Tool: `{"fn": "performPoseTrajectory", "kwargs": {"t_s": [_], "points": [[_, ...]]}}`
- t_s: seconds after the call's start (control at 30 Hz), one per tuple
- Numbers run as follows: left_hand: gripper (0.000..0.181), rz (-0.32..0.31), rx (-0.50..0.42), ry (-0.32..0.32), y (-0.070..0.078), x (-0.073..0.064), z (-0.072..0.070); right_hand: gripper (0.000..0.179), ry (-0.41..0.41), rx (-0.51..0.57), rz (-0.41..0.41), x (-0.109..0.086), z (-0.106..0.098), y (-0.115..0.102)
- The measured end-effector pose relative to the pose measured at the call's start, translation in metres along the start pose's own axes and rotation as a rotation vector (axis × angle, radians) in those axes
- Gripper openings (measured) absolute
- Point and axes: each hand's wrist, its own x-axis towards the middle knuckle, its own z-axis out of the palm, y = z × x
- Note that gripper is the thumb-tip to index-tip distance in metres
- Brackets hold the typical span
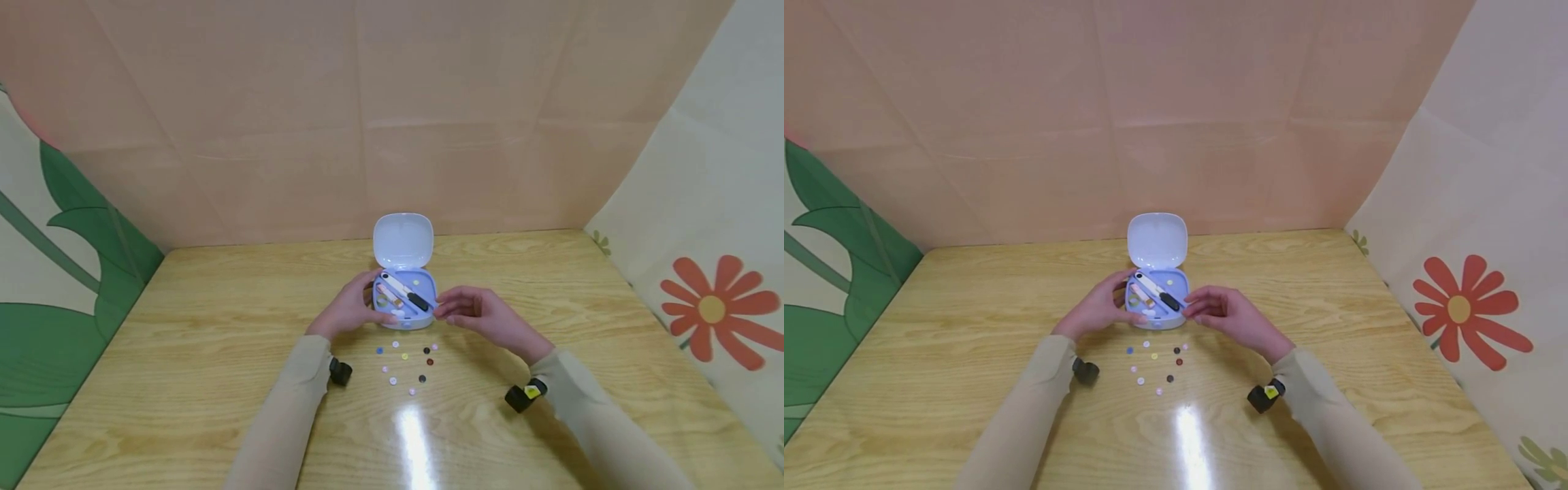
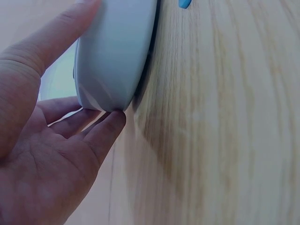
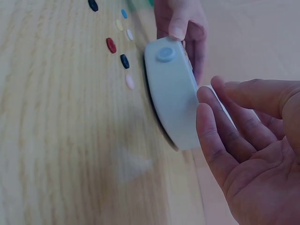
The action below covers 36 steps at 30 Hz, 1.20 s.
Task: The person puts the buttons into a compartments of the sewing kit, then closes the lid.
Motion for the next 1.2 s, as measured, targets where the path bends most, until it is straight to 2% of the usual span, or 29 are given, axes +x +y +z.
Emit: {"fn": "performPoseTrajectory", "kwargs": {"t_s": [0.4, 0.63, 0.87, 1.07, 1.2], "points": [[0.099, -0.003, -0.001, 0.001, 0.000, 0.000, 0.000, 0.037, -0.043, 0.014, -0.002, -0.004, 0.005, 0.008], [0.099, -0.010, 0.006, 0.001, -0.001, 0.001, 0.001, 0.038, -0.044, -0.026, 0.034, -0.004, 0.006, 0.015], [0.100, -0.007, -0.025, -0.001, -0.001, 0.002, 0.000, 0.039, -0.077, -0.033, 0.056, -0.004, 0.009, 0.019], [0.101, -0.006, -0.016, 0.010, -0.002, 0.001, 0.002, 0.041, -0.087, -0.016, 0.091, -0.004, 0.010, 0.021], [0.101, 0.004, -0.014, 0.024, -0.002, 0.001, 0.003, 0.042, -0.102, -0.029, 0.075, -0.005, 0.012, 0.022]]}}
